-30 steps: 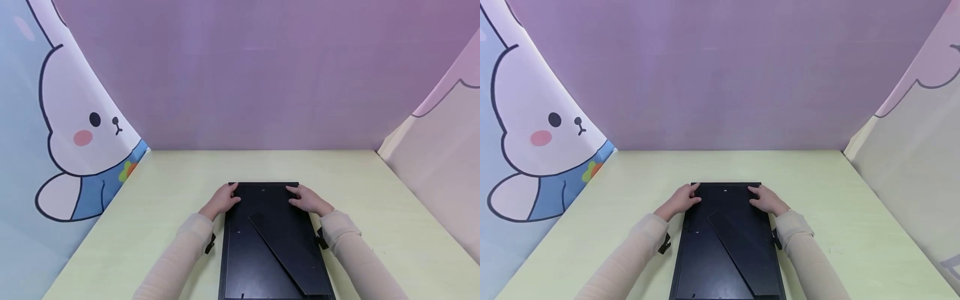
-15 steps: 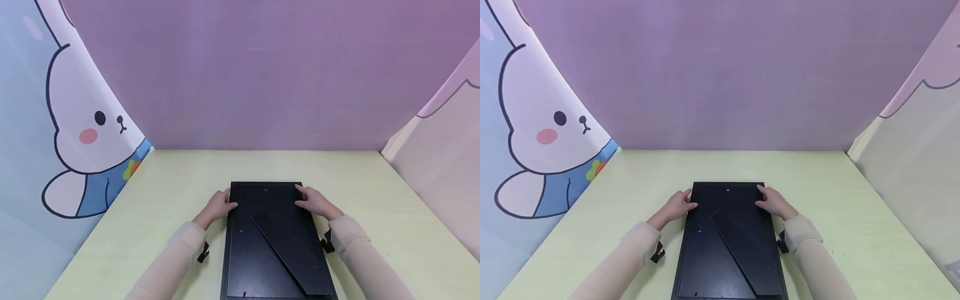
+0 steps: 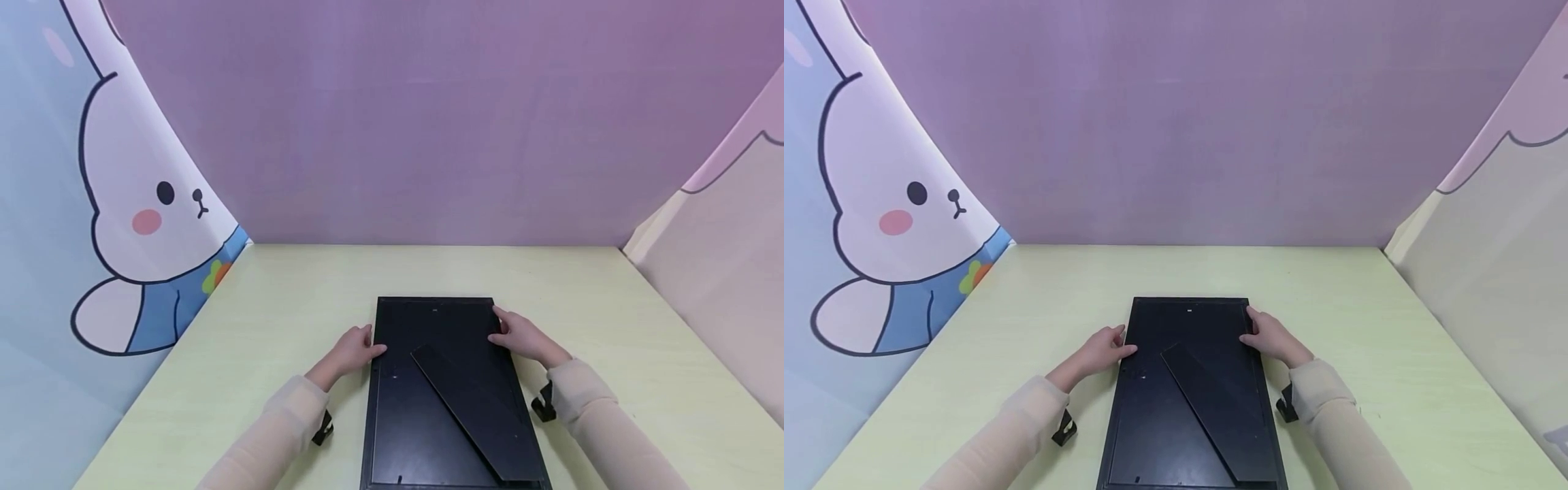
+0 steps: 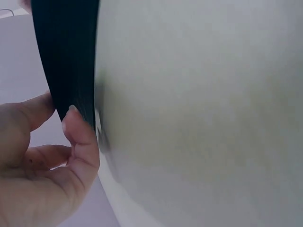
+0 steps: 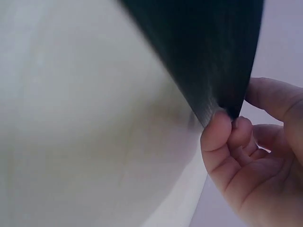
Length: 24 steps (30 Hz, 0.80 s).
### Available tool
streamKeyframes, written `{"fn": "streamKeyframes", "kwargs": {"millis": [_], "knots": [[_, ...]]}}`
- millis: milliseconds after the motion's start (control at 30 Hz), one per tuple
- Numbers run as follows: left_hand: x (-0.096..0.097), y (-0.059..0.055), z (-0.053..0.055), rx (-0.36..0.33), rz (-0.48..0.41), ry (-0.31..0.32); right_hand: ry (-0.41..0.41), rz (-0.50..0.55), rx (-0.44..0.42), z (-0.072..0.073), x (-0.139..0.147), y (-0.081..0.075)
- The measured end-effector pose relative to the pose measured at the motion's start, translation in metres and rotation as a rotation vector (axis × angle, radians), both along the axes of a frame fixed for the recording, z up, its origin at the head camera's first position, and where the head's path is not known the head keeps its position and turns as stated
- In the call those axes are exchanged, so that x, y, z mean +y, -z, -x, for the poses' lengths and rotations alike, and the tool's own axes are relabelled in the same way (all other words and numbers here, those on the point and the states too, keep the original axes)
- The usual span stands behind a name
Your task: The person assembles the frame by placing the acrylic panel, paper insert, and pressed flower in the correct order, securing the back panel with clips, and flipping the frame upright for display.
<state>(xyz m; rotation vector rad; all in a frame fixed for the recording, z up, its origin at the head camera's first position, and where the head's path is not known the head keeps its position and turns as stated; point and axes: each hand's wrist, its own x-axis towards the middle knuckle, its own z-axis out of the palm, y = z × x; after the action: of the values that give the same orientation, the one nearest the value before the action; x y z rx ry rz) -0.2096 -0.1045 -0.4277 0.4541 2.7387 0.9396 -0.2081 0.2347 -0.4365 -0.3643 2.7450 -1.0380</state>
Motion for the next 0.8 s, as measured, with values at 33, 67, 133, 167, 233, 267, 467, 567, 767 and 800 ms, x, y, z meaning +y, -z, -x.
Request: {"fn": "streamKeyframes", "kwargs": {"millis": [33,67,133,167,233,267,467,567,767,800], "knots": [[-0.001,0.000,-0.001,-0.009,-0.005,0.000,0.003,0.003,-0.008,-0.001,0.000,0.001],[-0.001,0.001,-0.003,-0.017,-0.009,0.004,0.007,0.011,-0.016,-0.002,0.001,0.001],[-0.002,0.001,-0.006,-0.038,-0.032,0.018,0.014,0.023,-0.036,-0.004,0.001,0.002],[-0.002,0.002,-0.007,-0.047,-0.044,0.029,0.019,0.031,-0.048,-0.006,0.001,0.003],[-0.002,0.002,-0.010,-0.072,-0.064,0.042,0.036,0.038,-0.075,-0.009,0.002,0.004],[-0.003,0.002,-0.011,-0.083,-0.071,0.049,0.042,0.045,-0.085,-0.011,0.002,0.004],[-0.004,0.004,-0.014,-0.113,-0.097,0.058,0.065,0.073,-0.130,-0.024,0.001,0.004],[-0.004,0.005,-0.015,-0.114,-0.100,0.068,0.073,0.086,-0.145,-0.031,-0.001,0.003],[-0.005,0.003,-0.017,-0.090,-0.092,0.096,0.102,0.068,-0.134,-0.042,-0.005,0.000],[-0.005,0.002,-0.017,-0.085,-0.089,0.101,0.113,0.070,-0.132,-0.043,-0.006,0.000]]}}
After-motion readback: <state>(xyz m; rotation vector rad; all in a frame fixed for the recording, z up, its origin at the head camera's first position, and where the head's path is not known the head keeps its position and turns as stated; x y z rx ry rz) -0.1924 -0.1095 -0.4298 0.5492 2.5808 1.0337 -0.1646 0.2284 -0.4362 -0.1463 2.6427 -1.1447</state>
